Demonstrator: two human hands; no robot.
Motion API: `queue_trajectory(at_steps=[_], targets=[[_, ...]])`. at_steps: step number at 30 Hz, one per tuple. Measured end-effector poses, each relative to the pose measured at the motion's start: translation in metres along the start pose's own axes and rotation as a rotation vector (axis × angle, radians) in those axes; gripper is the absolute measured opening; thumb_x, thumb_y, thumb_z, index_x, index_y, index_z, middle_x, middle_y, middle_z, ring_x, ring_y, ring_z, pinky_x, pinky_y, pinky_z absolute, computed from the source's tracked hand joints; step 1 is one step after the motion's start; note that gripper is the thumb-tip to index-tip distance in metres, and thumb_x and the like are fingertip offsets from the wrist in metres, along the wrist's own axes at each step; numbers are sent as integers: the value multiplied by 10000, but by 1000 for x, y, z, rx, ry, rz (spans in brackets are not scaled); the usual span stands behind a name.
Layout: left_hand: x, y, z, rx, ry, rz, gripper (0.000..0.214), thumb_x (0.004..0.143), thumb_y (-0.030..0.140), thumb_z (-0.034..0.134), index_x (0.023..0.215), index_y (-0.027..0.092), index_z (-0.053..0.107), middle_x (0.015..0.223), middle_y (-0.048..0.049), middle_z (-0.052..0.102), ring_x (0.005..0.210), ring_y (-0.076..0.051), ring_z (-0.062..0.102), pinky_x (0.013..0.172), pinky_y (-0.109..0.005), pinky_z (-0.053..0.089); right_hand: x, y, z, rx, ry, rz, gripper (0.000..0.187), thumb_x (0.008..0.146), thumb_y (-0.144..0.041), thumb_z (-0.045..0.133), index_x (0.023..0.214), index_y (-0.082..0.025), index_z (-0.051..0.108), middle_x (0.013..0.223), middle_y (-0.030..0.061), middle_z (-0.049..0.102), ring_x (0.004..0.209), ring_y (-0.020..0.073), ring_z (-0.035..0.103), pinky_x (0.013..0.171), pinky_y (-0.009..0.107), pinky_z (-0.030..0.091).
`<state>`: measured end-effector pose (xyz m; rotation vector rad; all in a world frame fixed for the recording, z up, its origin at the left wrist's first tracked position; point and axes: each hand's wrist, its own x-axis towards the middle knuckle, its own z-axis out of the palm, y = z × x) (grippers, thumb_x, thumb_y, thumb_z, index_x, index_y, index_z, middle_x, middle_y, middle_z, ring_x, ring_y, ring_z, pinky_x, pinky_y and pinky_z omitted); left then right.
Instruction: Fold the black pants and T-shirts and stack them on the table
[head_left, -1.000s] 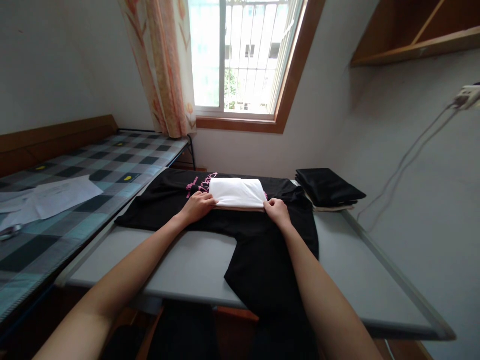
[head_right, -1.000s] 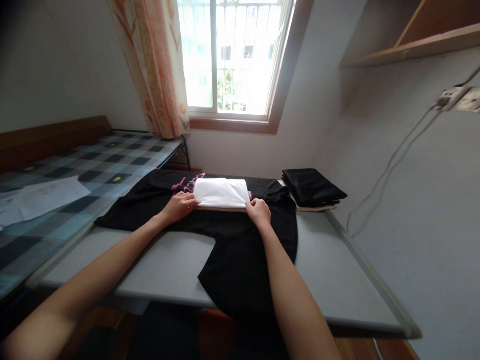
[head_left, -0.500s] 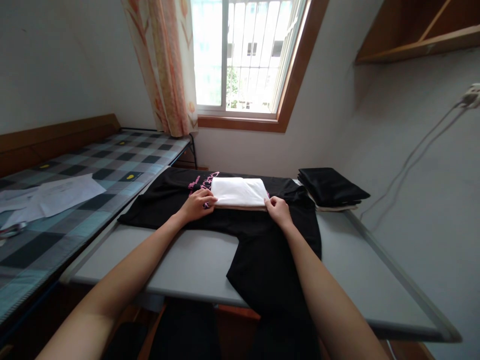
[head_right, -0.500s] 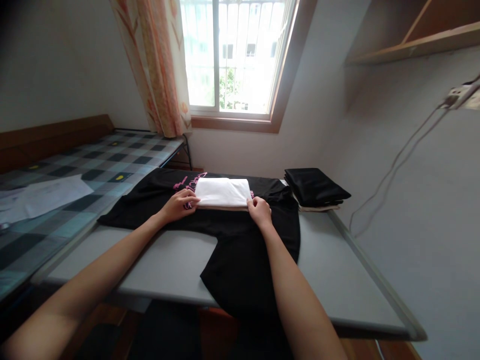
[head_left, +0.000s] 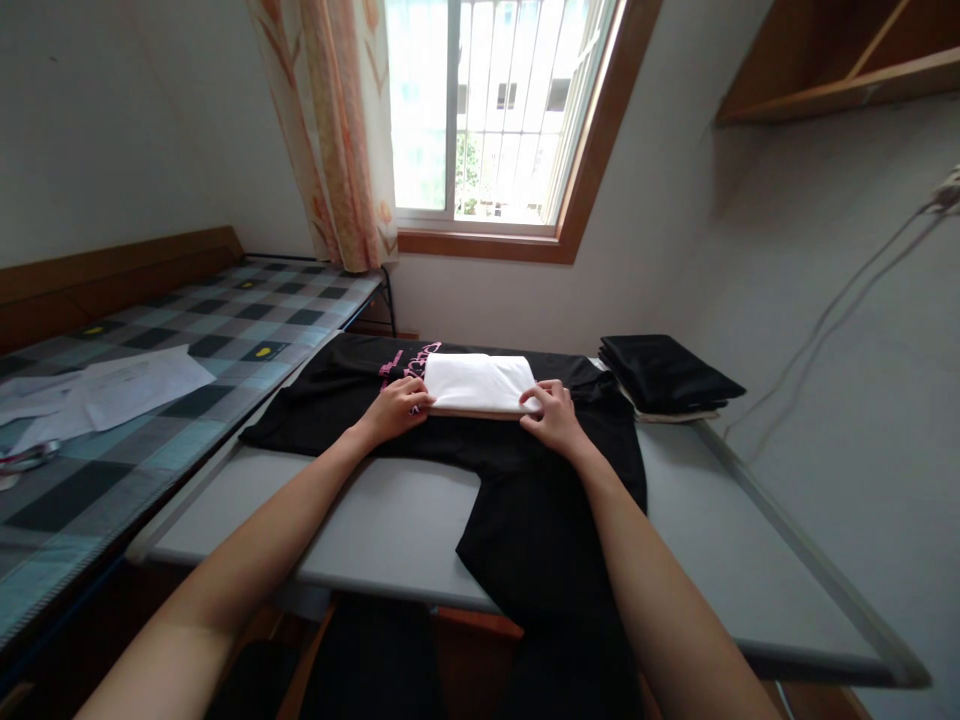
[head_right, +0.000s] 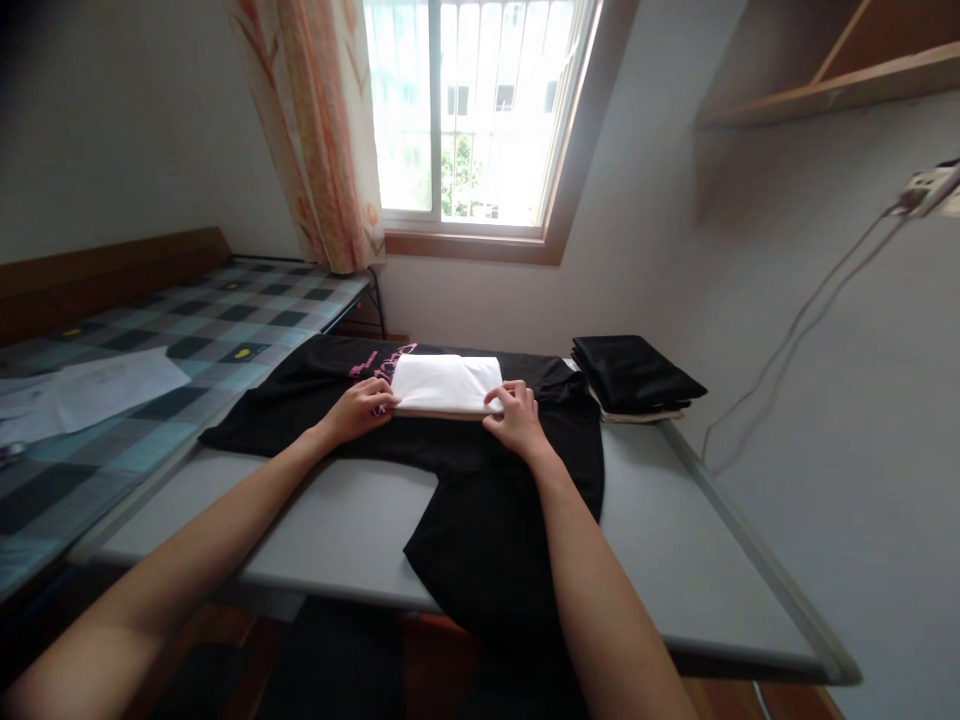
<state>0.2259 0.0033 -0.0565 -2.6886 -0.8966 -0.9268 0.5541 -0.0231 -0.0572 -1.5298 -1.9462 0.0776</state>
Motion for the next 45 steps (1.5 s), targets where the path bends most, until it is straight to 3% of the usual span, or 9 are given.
queue_trajectory(at_steps=[7, 15, 20, 23, 26, 33, 38, 41, 45], targets=[[2, -2, 1, 118, 91, 2, 161, 916, 169, 560, 904, 218, 713, 862, -40, 635, 819, -178, 569, 756, -321, 460, -2, -14, -8, -160, 42, -62, 113, 808, -213, 564, 857, -230, 665, 989, 68, 627, 1033, 265, 493, 940, 428, 297], [2, 1, -2, -9, -70, -116, 117, 853, 203, 627, 853, 199, 744, 805, -28, 600, 735, -156, 576, 712, -306, 456, -3, -15, -5, -240, -133, -22, 137, 756, -189, 541, 853, -217, 633, 923, 70, 644, 934, 243, 537, 856, 387, 296], [2, 8, -1, -81, -10, -162, 235, 898, 381, 612, 795, 215, 742, 849, -41, 630, 813, -180, 601, 826, -366, 489, -4, -16, -6, -186, -90, 5, 129, 825, -272, 518, 796, -214, 629, 878, 65, 648, 888, 235, 547, 848, 376, 319], [3, 12, 7, -92, 77, -239, 288, 966, 345, 489, 1062, 192, 713, 1100, -99, 646, 1066, -224, 603, 969, -402, 482, -3, -25, -6, -194, 16, 2, 203, 880, -274, 471, 819, -199, 649, 927, 90, 653, 926, 242, 557, 860, 370, 336], [4, 13, 18, -87, 11, -271, 484, 963, 350, 471, 1382, 109, 508, 1433, -180, 486, 1360, -276, 431, 1131, -436, 371, 2, -37, -4, -210, 42, -28, 238, 906, -261, 447, 888, -180, 671, 947, 100, 659, 943, 245, 576, 879, 367, 354], [0, 8, 29, -86, -151, -305, 551, 978, 405, 424, 1412, 69, 476, 1513, -203, 396, 1420, -294, 352, 1171, -442, 320, 57, -63, 19, -171, -130, -39, 367, 944, -319, 448, 1223, -171, 635, 1281, 136, 620, 1161, 280, 561, 993, 399, 369], [1, 10, 28, -61, -164, -327, 512, 962, 403, 451, 1380, 119, 533, 1478, -158, 465, 1388, -276, 410, 1149, -410, 363, 92, -77, 50, -154, -343, -51, 588, 969, -513, 392, 1444, -173, 456, 1545, 149, 375, 1433, 285, 306, 1152, 478, 211], [3, 12, 28, -42, -160, -346, 511, 944, 407, 472, 1350, 110, 564, 1448, -166, 498, 1356, -295, 454, 1128, -416, 393, 98, -75, 61, -146, -446, -26, 663, 964, -582, 335, 1489, -182, 393, 1594, 148, 270, 1473, 299, 212, 1163, 549, 132], [5, 13, 28, -28, -154, -349, 500, 935, 406, 490, 1339, 125, 578, 1437, -148, 515, 1345, -292, 468, 1114, -405, 411, 95, -54, 59, -170, -436, 40, 692, 979, -589, 236, 1509, -163, 365, 1585, 154, 286, 1471, 282, 225, 1176, 502, 122]])
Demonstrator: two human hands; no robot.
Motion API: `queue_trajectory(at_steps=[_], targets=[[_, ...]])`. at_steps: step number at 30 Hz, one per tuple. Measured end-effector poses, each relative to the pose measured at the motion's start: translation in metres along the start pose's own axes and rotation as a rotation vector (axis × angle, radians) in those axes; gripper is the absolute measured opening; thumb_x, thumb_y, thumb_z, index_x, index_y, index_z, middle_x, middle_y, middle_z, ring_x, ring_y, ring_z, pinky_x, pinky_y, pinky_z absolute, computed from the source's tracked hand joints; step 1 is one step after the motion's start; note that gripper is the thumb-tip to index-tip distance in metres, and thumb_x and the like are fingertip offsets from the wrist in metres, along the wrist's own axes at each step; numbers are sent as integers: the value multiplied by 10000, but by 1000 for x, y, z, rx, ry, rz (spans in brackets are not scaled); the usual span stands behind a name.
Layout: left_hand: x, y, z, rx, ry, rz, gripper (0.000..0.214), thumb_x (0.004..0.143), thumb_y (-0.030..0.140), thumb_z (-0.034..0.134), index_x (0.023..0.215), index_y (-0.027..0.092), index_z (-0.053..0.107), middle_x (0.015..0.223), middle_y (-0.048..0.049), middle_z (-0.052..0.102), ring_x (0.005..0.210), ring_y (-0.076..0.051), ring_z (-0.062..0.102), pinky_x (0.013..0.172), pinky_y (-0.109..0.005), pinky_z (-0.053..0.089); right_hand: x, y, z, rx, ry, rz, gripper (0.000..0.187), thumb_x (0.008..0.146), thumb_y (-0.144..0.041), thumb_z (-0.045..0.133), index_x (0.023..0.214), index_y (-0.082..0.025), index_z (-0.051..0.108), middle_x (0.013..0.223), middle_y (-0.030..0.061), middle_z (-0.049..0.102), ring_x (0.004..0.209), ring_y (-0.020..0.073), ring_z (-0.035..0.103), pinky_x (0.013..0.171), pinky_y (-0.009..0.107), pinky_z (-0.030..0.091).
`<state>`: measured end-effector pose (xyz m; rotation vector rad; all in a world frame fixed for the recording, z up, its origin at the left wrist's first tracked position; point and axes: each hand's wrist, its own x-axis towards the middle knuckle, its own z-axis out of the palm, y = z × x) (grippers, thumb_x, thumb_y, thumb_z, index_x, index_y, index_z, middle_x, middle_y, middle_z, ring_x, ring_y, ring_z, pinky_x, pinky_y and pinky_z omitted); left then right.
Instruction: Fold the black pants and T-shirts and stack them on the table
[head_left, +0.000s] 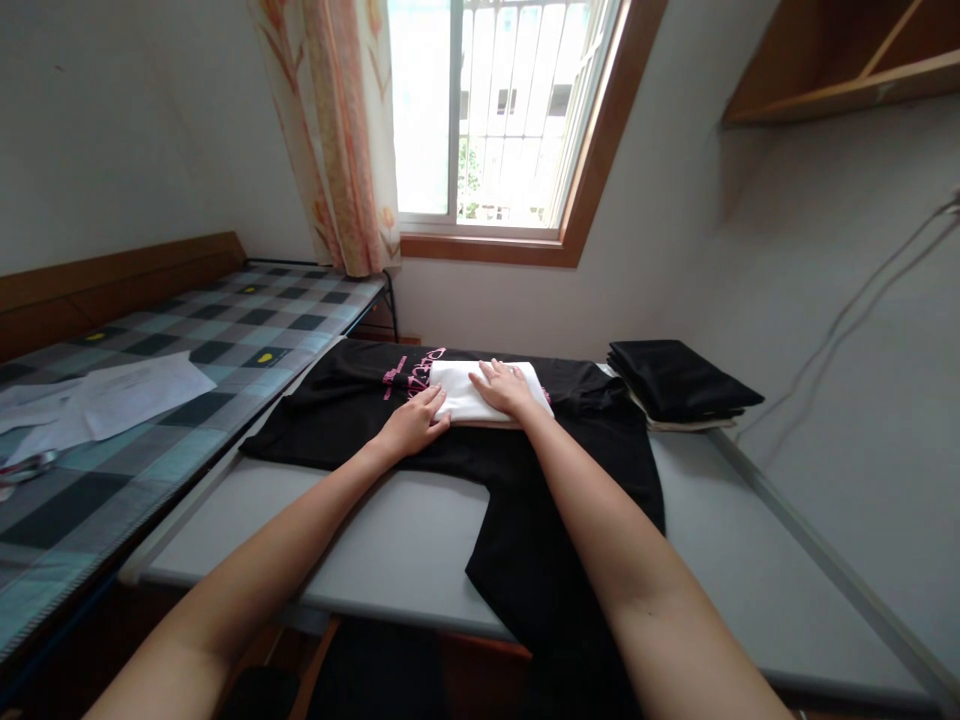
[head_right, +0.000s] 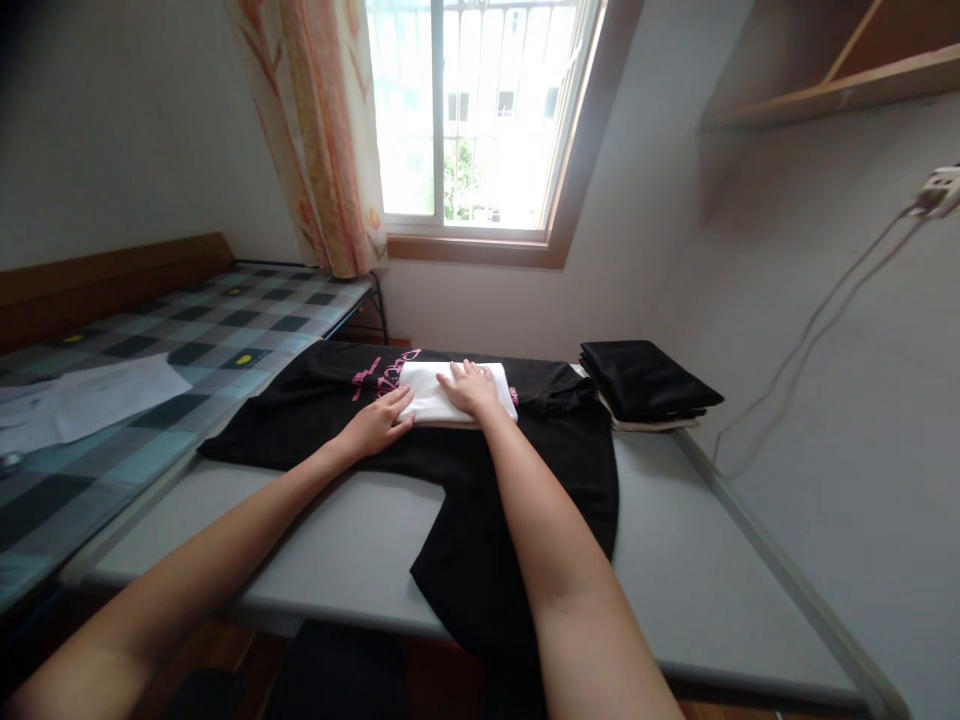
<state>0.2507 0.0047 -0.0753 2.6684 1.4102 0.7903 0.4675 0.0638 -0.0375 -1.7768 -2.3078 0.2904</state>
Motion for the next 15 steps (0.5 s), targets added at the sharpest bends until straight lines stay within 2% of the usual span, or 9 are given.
queue_trajectory(at_steps=[2, 5, 9, 15], targets=[[0, -1, 0, 11, 0, -2, 496, 936, 408, 493, 1344, 139, 575, 1441, -135, 516, 1345, -283, 469, 1114, -387, 410, -5, 14, 0, -20, 28, 46, 692, 986, -576, 208, 1509, -150, 364, 1575, 157, 309, 1470, 280, 228, 1181, 488, 117], [-1, -2, 1, 25, -5, 2, 506, 947, 414, 479, 1359, 131, 559, 1458, -143, 494, 1356, -280, 456, 1126, -387, 394, -16, 32, 0, -29, 67, 89, 666, 993, -552, 195, 1510, -168, 363, 1593, 141, 272, 1479, 291, 193, 1175, 533, 118], [-2, -4, 3, 12, 1, 29, 520, 959, 418, 457, 1362, 102, 550, 1467, -173, 472, 1369, -292, 436, 1142, -429, 366, -39, 49, 6, -14, 83, 51, 628, 1003, -507, 216, 1508, -164, 362, 1606, 147, 226, 1486, 288, 175, 1156, 542, 201], [-2, -6, 3, -15, 43, 57, 477, 959, 405, 464, 1343, 142, 567, 1450, -152, 499, 1353, -287, 454, 1127, -451, 381, -74, 67, 16, -40, 141, -6, 627, 997, -460, 265, 1506, -106, 360, 1580, 181, 280, 1463, 301, 251, 1154, 491, 242]])
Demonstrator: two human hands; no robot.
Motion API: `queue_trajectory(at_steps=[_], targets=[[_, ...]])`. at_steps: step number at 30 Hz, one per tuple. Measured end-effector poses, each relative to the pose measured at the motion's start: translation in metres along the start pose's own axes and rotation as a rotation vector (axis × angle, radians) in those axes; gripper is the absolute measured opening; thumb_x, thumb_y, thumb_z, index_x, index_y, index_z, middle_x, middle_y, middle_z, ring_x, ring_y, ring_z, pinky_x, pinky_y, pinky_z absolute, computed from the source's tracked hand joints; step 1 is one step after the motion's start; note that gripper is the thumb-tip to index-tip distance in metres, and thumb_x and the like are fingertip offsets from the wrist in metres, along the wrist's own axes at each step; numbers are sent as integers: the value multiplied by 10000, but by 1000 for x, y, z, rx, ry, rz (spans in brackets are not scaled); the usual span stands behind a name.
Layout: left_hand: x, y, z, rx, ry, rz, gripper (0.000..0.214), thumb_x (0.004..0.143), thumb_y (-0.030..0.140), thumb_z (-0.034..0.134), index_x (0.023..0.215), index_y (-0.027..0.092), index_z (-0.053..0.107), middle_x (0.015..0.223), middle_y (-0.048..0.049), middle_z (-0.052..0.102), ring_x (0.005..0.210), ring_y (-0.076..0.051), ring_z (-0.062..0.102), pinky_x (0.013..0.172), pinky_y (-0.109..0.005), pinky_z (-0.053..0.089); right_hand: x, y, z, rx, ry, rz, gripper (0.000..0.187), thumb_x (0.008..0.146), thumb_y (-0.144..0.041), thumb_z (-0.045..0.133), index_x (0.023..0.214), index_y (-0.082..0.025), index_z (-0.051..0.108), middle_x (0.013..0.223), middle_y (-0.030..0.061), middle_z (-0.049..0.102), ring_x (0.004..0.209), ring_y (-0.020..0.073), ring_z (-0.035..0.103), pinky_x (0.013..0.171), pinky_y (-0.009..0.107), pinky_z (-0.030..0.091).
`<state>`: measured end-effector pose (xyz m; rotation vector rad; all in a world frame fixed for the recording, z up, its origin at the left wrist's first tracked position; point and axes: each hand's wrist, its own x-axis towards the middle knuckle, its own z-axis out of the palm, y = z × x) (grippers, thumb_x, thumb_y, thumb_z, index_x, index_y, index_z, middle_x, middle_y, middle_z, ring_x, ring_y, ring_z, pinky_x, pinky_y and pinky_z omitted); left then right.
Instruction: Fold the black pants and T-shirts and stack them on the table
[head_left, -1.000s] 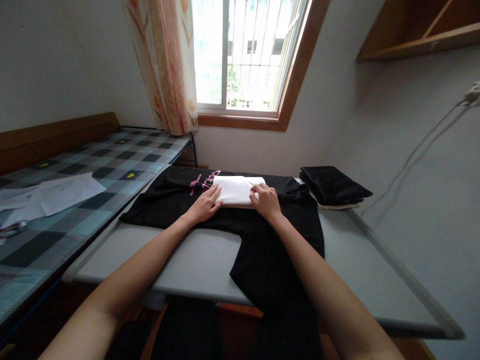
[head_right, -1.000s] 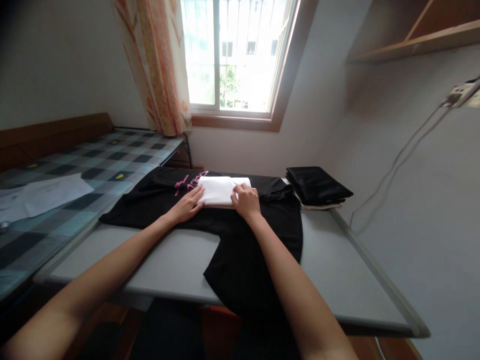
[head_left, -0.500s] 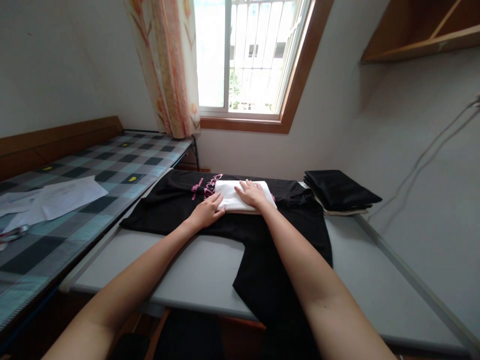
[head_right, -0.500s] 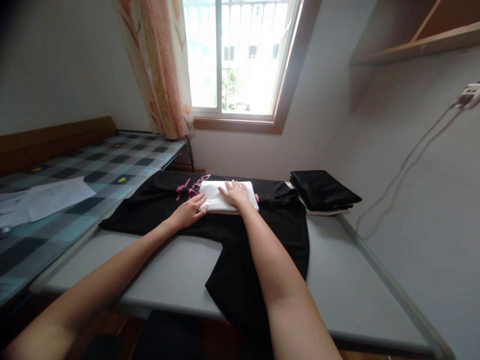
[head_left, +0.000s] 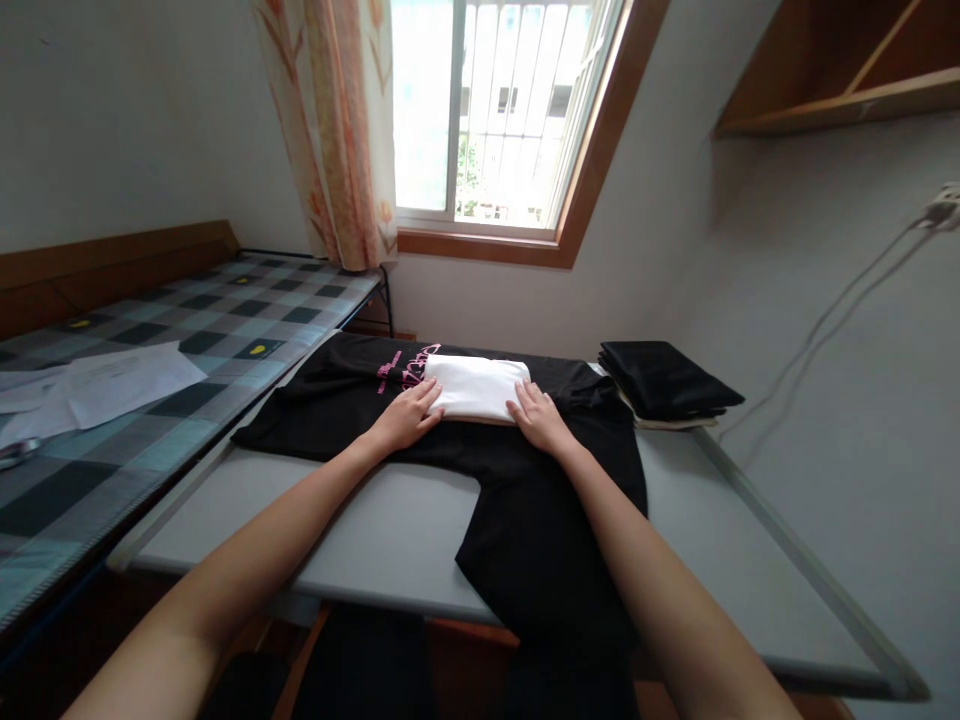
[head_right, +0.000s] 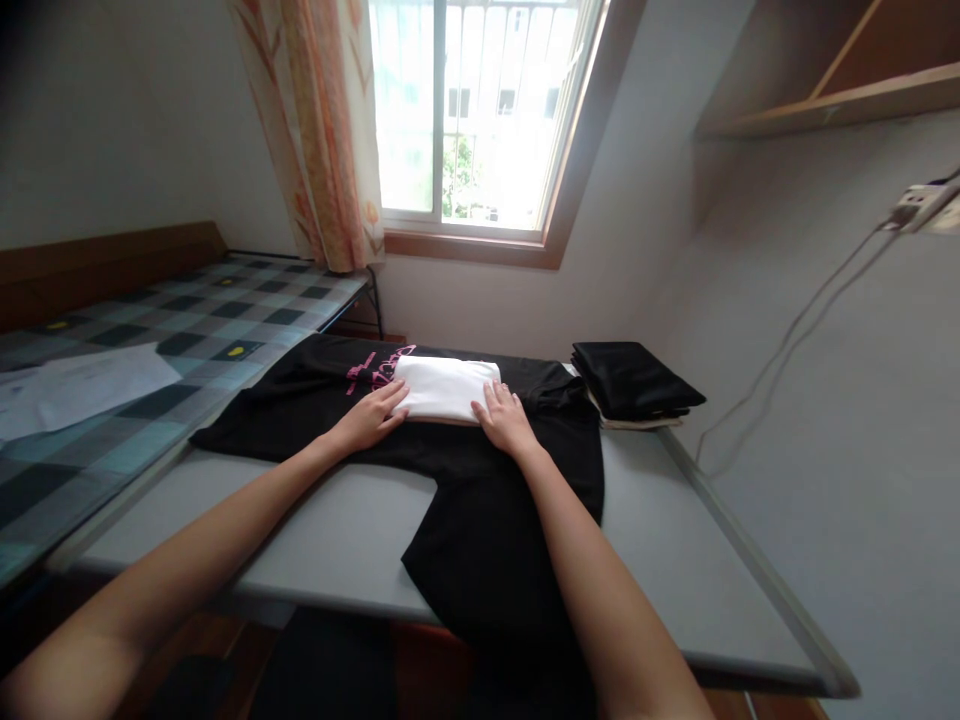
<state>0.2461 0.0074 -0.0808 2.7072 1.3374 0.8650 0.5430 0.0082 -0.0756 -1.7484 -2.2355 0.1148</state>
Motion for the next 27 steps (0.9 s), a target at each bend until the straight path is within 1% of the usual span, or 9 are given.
queue_trajectory(at_steps=[3, 6, 8, 10, 13, 18, 22, 25, 27], targets=[[-1, 5, -7, 4, 53, 66, 376, 956, 362, 490, 1264, 194, 624, 1376, -124, 562, 1290, -273, 505, 1093, -453, 408, -10, 4, -3, 48, 76, -32, 577, 983, -444, 327, 1437, -120, 473, 1529, 185, 388, 1418, 298, 341, 1128, 466, 295], [-2, 12, -16, 12, 110, 156, 275, 935, 332, 546, 1160, 236, 672, 1222, -89, 630, 1153, -248, 566, 1042, -438, 430, -15, 6, -10, 116, 181, -94, 497, 923, -465, 478, 1294, -163, 614, 1416, 170, 518, 1323, 291, 442, 1085, 441, 347], [-2, 14, -22, 31, 121, 203, 227, 919, 281, 565, 1105, 248, 689, 1109, -68, 648, 1039, -225, 591, 986, -414, 450, -19, 6, -15, 144, 223, -167, 450, 859, -448, 586, 1221, -190, 655, 1341, 144, 567, 1265, 287, 471, 1061, 435, 358], [-2, 12, -28, 44, 99, 244, 226, 897, 209, 564, 1078, 246, 696, 1034, -58, 645, 954, -205, 597, 922, -378, 470, -22, 4, -21, 139, 231, -229, 382, 809, -371, 642, 1157, -218, 675, 1268, 114, 598, 1228, 283, 474, 1043, 432, 354], [-2, 4, -35, 38, 57, 272, 244, 864, 159, 574, 1061, 235, 698, 981, -54, 641, 903, -194, 596, 845, -338, 485, -25, 1, -28, 81, 217, -228, 263, 770, -244, 629, 1026, -233, 690, 1122, 90, 624, 1130, 279, 496, 989, 418, 355], [0, -8, -38, 41, 77, 268, 159, 934, 242, 550, 928, 216, 707, 897, -43, 643, 828, -170, 602, 767, -302, 476, -25, -1, -36, -12, 225, -158, 116, 803, -193, 567, 871, -209, 659, 958, 81, 616, 964, 254, 524, 878, 373, 338], [1, -9, -37, 108, 111, 315, 172, 946, 239, 543, 891, 216, 705, 864, -35, 636, 776, -156, 583, 733, -288, 452, -26, -2, -39, -69, 227, -155, 95, 819, -163, 547, 848, -199, 631, 878, 59, 610, 866, 219, 535, 836, 351, 310], [2, -9, -36, 203, 161, 316, 189, 940, 199, 534, 851, 208, 700, 831, -38, 613, 765, -158, 558, 729, -290, 436, -26, -4, -40, -111, 288, -166, 89, 819, -148, 557, 849, -196, 627, 879, 64, 609, 887, 224, 531, 840, 350, 302], [2, -8, -36, 230, 157, 315, 191, 933, 195, 542, 820, 204, 696, 806, -35, 596, 750, -156, 545, 712, -282, 427, -25, -4, -39, -125, 284, -165, 92, 816, -140, 563, 844, -198, 629, 890, 70, 610, 898, 231, 528, 832, 350, 308]])
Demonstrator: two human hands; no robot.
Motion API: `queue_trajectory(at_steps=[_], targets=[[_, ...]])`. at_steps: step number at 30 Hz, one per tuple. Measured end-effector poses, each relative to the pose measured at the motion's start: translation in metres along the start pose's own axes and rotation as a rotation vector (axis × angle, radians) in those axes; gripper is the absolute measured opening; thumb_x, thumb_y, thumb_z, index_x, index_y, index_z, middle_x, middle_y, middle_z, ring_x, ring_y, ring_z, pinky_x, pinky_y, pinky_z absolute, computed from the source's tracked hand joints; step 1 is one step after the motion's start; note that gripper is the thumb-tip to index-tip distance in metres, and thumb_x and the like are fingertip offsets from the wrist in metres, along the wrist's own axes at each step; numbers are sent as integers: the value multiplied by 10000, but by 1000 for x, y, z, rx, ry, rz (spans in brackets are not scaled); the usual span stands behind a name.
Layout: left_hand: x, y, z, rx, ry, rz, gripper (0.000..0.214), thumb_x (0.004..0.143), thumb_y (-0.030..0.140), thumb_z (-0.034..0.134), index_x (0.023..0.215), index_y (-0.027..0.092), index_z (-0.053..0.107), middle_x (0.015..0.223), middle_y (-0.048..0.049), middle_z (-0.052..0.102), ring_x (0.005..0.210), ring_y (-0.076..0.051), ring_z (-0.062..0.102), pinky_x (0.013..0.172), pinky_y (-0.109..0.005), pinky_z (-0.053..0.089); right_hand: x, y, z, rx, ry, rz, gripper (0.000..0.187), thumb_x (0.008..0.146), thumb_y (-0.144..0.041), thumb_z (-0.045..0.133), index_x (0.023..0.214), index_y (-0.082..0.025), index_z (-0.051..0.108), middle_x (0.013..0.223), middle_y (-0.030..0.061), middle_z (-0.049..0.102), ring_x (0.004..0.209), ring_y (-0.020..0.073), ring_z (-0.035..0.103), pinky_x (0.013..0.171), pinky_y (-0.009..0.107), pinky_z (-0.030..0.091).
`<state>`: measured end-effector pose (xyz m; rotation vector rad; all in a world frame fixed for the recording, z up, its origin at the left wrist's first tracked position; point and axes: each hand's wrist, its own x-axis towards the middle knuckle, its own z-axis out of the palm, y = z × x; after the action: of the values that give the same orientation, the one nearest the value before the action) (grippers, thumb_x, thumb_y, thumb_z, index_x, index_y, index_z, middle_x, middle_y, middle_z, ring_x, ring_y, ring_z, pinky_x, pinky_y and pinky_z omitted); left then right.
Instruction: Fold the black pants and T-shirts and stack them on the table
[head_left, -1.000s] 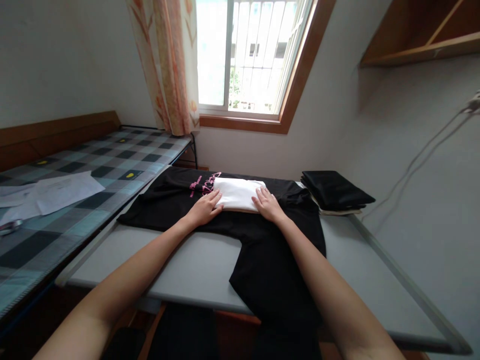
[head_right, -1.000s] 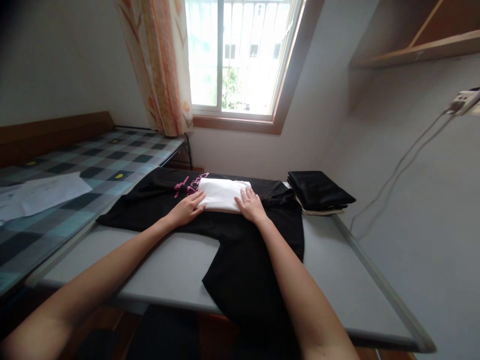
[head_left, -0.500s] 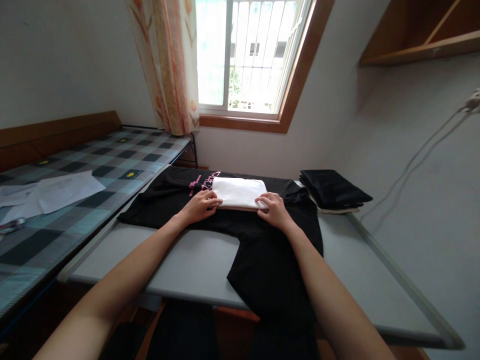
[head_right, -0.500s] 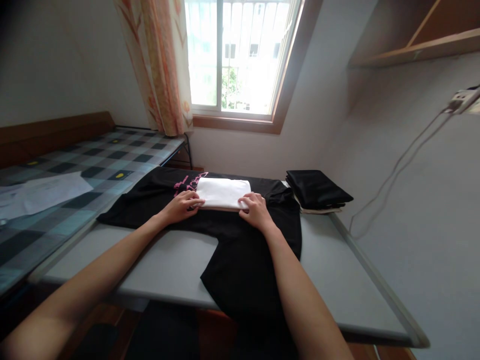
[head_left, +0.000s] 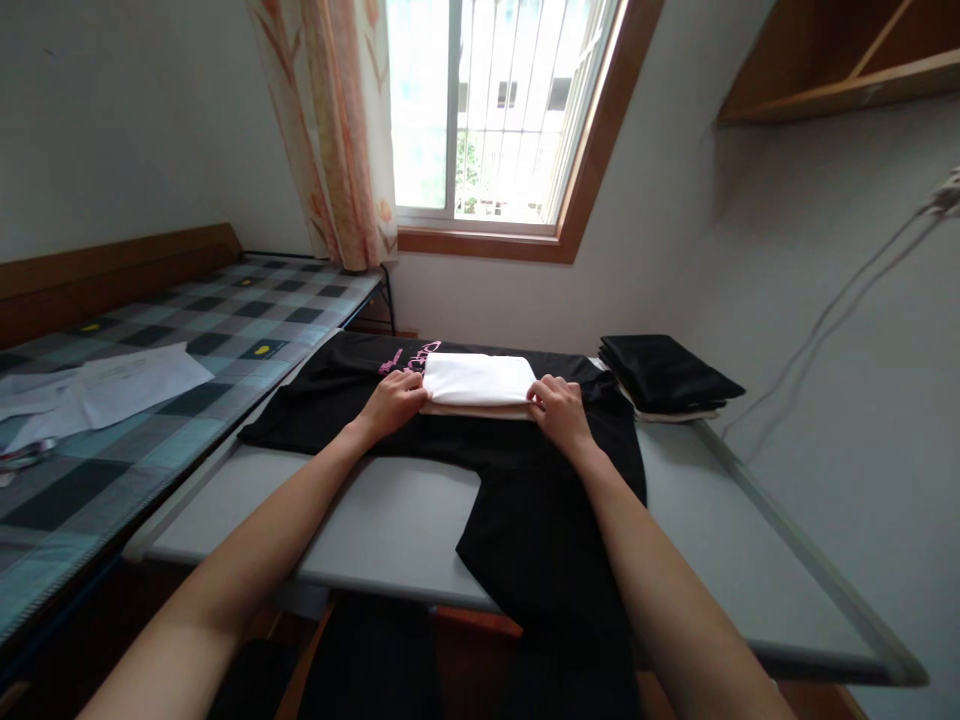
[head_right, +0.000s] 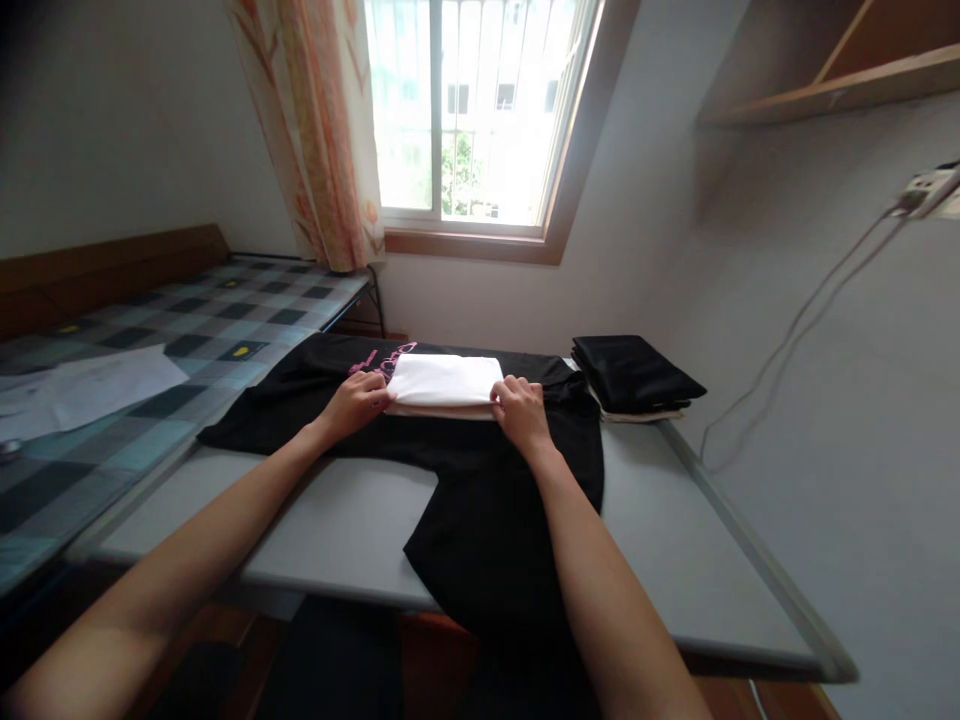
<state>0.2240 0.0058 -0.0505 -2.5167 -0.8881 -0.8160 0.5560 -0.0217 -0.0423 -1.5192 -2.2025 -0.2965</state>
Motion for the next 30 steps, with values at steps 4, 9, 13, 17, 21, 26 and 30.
queue_trajectory(at_steps=[4, 9, 13, 17, 21, 26, 30], targets=[[-1, 3, -3, -113, -86, -41, 204, 917, 194, 541, 768, 195, 679, 773, -18, 566, 691, -131, 534, 644, -247, 409, -2, 3, 4, 61, -132, 27, 128, 789, -108, 552, 840, -203, 623, 878, 61, 602, 846, 214, 531, 779, 326, 339], [-2, 8, -6, -267, -170, -117, 63, 797, 153, 610, 772, 186, 658, 808, -6, 555, 697, -124, 559, 642, -231, 430, -6, 7, 7, 171, -144, 15, 85, 760, -166, 570, 831, -203, 599, 836, 45, 581, 817, 211, 530, 773, 326, 382], [-3, 8, -6, -310, -174, -155, 80, 767, 136, 600, 794, 186, 656, 838, -7, 556, 696, -122, 562, 646, -232, 441, -6, 8, 12, 268, -90, 25, 27, 777, -232, 571, 786, -208, 580, 795, 39, 567, 798, 211, 532, 788, 345, 418], [-4, 8, -3, -350, -162, -174, 101, 761, 129, 590, 813, 190, 652, 856, -8, 554, 707, -122, 563, 659, -237, 450, -3, 11, 19, 475, -28, 67, 252, 867, -419, 528, 717, -218, 554, 673, 5, 511, 680, 180, 513, 753, 348, 457], [-4, 11, 3, -483, -128, -298, 22, 784, 193, 607, 791, 182, 625, 826, -4, 539, 668, -114, 546, 623, -238, 453, -2, 13, 24, 563, 1, 119, 370, 890, -514, 463, 670, -224, 527, 632, -10, 476, 613, 159, 479, 714, 335, 458], [-3, 13, 11, -587, -75, -413, 205, 872, 307, 566, 719, 173, 589, 760, -2, 518, 623, -114, 513, 595, -252, 440, -2, 13, 27, 549, 6, 159, 299, 841, -474, 531, 692, -215, 552, 655, 3, 505, 621, 159, 483, 662, 309, 431], [-3, 11, 14, -579, -79, -429, 170, 860, 300, 603, 748, 173, 609, 726, 8, 510, 614, -119, 497, 587, -253, 424, -3, 12, 26, 539, -9, 184, 241, 821, -426, 547, 708, -212, 561, 661, 3, 507, 620, 160, 484, 641, 298, 409]])
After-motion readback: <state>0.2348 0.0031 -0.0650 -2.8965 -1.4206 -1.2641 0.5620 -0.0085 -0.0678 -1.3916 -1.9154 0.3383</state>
